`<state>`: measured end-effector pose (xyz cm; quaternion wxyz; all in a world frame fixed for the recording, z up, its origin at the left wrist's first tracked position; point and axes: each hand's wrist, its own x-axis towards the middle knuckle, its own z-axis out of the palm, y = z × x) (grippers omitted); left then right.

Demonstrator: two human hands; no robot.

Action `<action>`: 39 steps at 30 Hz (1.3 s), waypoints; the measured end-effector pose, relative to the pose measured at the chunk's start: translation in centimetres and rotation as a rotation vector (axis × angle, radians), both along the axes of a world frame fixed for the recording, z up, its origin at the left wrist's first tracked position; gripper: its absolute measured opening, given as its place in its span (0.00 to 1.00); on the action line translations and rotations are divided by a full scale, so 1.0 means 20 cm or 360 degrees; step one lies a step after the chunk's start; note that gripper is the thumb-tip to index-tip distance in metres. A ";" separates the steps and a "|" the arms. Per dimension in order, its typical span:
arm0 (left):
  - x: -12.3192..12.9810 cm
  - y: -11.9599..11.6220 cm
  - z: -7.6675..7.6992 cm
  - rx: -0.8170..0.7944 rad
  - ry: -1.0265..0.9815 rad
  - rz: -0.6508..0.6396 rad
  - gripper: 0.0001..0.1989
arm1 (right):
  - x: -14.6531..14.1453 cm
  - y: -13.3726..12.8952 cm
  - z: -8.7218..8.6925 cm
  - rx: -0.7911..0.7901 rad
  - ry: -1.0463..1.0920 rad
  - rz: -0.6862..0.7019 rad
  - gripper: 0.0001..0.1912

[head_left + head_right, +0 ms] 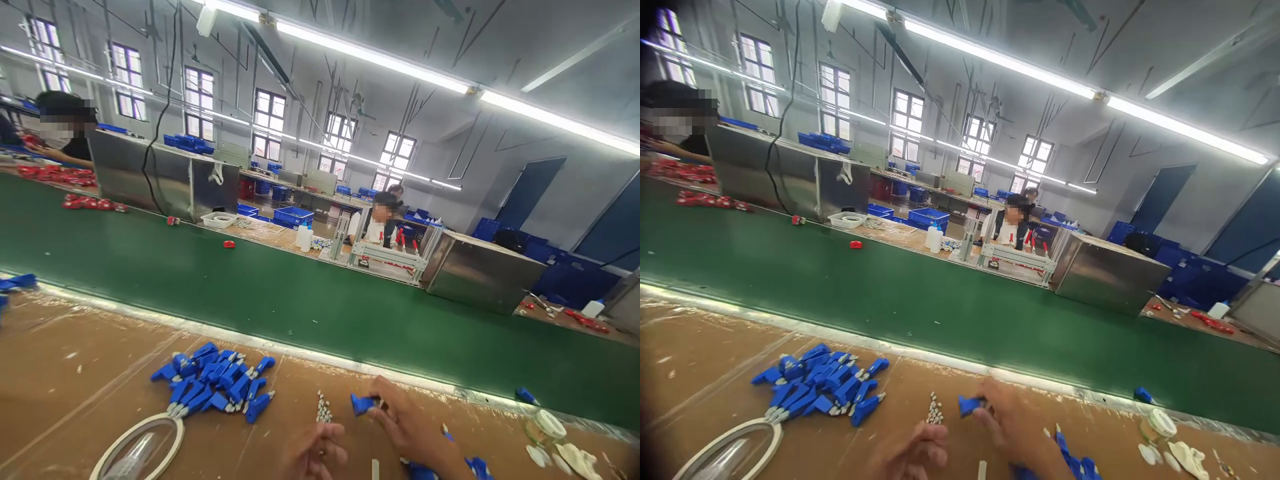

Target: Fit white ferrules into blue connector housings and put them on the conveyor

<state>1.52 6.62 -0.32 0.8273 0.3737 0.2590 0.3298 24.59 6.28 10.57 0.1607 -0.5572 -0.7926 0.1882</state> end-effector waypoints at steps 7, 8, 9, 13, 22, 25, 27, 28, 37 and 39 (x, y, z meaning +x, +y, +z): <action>-0.02 -0.10 0.08 -0.0368 -0.0135 -0.0451 0.15 | -0.24 -0.33 0.02 0.0189 0.0041 0.0583 0.10; -0.04 -0.10 0.10 -0.0351 -0.0123 -0.0484 0.16 | -0.23 -0.36 0.00 0.0176 0.0108 0.0468 0.14; -0.06 -0.10 0.13 -0.0329 -0.0124 -0.0511 0.17 | -0.21 -0.39 -0.03 0.0149 0.0198 0.0306 0.18; -0.12 -0.08 0.21 -0.0374 -0.0231 -0.0435 0.15 | -0.14 -0.55 -0.21 -0.0079 0.0638 -0.0230 0.21; -0.09 -0.08 0.16 -0.0509 -0.0228 -0.0251 0.08 | -0.30 -0.64 -0.49 -0.0316 0.1013 -0.0193 0.34; -0.09 -0.07 0.15 -0.0524 -0.0212 -0.0249 0.06 | -0.31 -0.63 -0.46 -0.0351 0.0919 -0.0181 0.34; -0.10 -0.07 0.15 -0.0528 -0.0207 -0.0251 0.06 | -0.30 -0.63 -0.45 -0.0327 0.0874 -0.0131 0.33; -0.10 -0.06 0.15 -0.0527 -0.0205 -0.0252 0.06 | -0.30 -0.64 -0.45 -0.0300 0.0846 -0.0091 0.32; -0.10 -0.07 0.13 -0.0481 -0.0214 -0.0257 0.09 | -0.30 -0.66 -0.39 0.0124 0.0409 0.0348 0.31; -0.10 -0.07 0.13 -0.0460 -0.0228 -0.0259 0.09 | -0.30 -0.66 -0.37 0.0148 0.0419 0.0388 0.29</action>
